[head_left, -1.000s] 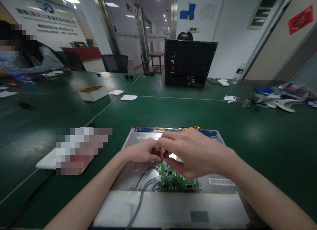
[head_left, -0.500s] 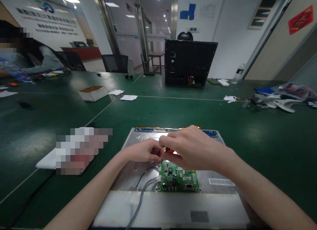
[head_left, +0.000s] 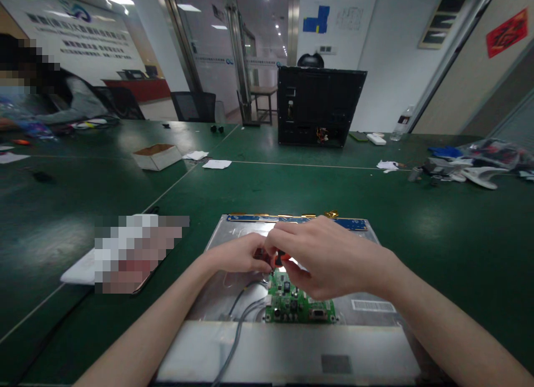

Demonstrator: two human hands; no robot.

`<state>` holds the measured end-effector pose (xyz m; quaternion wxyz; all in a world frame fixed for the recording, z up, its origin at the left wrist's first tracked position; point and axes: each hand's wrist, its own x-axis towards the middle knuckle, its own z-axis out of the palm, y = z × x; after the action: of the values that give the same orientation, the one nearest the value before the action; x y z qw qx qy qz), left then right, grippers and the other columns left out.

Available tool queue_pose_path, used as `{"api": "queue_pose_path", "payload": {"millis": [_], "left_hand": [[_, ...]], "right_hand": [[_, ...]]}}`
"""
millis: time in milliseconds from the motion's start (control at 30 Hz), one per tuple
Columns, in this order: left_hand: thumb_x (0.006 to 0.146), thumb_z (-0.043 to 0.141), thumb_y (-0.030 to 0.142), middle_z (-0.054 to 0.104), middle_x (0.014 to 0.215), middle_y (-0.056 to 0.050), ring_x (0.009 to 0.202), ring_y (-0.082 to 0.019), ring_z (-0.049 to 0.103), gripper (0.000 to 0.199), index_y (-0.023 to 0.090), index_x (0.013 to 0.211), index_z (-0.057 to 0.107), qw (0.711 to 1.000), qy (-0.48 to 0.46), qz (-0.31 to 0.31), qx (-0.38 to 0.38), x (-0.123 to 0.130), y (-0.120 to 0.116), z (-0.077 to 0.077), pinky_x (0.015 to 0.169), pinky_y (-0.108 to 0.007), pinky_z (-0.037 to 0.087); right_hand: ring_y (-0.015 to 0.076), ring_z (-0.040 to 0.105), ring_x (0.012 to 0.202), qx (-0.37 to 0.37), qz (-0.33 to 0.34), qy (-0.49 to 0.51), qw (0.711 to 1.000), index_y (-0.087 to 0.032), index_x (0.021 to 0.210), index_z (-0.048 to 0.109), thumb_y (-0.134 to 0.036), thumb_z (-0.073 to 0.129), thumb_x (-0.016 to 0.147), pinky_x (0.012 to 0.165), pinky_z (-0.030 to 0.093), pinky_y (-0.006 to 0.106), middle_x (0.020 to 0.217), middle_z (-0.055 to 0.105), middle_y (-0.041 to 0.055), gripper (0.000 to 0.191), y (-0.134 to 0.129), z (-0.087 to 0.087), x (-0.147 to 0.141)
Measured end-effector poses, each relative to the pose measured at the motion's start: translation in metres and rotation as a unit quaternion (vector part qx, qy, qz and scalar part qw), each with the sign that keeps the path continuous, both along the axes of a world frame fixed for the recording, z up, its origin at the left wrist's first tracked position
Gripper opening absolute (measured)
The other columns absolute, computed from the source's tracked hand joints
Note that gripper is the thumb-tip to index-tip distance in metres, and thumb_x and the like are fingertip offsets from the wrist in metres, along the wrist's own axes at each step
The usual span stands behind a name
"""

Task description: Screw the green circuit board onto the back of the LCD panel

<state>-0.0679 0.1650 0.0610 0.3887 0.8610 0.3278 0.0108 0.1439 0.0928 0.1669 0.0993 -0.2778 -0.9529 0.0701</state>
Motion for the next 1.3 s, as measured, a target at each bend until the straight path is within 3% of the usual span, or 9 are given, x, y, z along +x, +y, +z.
{"api": "queue_pose_path", "payload": {"millis": [433, 600, 767, 1100, 1300], "left_hand": [[0.083, 0.064, 0.03, 0.067, 0.077, -0.002, 0.074, -0.018, 0.059, 0.018, 0.015, 0.09, 0.071, 0.999, -0.004, -0.031, 0.02, -0.0037, 0.0066, -0.0077, 0.066, -0.025, 0.044], [0.079, 0.063, 0.026, 0.064, 0.07, 0.0, 0.068, -0.017, 0.058, 0.013, 0.016, 0.083, 0.07, 0.999, -0.014, -0.027, 0.017, -0.0024, 0.0044, -0.0054, 0.062, -0.024, 0.044], [0.079, 0.062, 0.024, 0.067, 0.076, 0.0, 0.071, -0.016, 0.059, 0.011, 0.016, 0.084, 0.069, 1.0, -0.012, -0.008, 0.02, -0.0009, 0.001, -0.0026, 0.062, -0.022, 0.044], [0.08, 0.063, 0.024, 0.063, 0.07, 0.001, 0.066, -0.015, 0.056, 0.012, 0.015, 0.083, 0.07, 1.0, 0.005, -0.019, 0.023, -0.0009, 0.0028, -0.0027, 0.06, -0.021, 0.042], [0.077, 0.065, 0.024, 0.065, 0.073, 0.0, 0.07, -0.016, 0.059, 0.011, 0.016, 0.083, 0.07, 1.0, -0.002, -0.011, 0.014, 0.0, 0.0006, -0.0008, 0.063, -0.021, 0.043]], "right_hand": [[0.0133, 0.051, 0.061, 0.078, -0.061, -0.02, 0.995, -0.019, 0.097, 0.058, -0.031, 0.047, 0.099, 0.049, 0.017, 0.03, 0.082, 0.067, 0.0022, 0.017, 0.0021, -0.0065, -0.0011], [0.0142, 0.054, 0.07, 0.045, -0.035, -0.003, 0.998, -0.017, 0.101, 0.055, -0.025, 0.051, 0.093, 0.051, 0.024, 0.03, 0.096, 0.065, 0.0051, 0.012, -0.0003, -0.0028, 0.0011], [0.0148, 0.053, 0.072, 0.0, -0.004, -0.014, 1.0, -0.016, 0.101, 0.054, -0.015, 0.05, 0.086, 0.053, 0.029, 0.031, 0.098, 0.064, 0.0058, 0.015, -0.0013, 0.0, -0.0006], [0.0137, 0.054, 0.065, 0.045, -0.053, -0.011, 0.998, -0.018, 0.1, 0.055, -0.027, 0.049, 0.097, 0.05, 0.02, 0.03, 0.086, 0.067, 0.0034, 0.012, 0.0029, -0.0051, -0.0019], [0.0148, 0.054, 0.07, 0.034, -0.036, 0.0, 0.999, -0.017, 0.099, 0.053, -0.022, 0.051, 0.09, 0.052, 0.025, 0.03, 0.096, 0.065, 0.0056, 0.01, 0.001, -0.0041, -0.0007]]}}
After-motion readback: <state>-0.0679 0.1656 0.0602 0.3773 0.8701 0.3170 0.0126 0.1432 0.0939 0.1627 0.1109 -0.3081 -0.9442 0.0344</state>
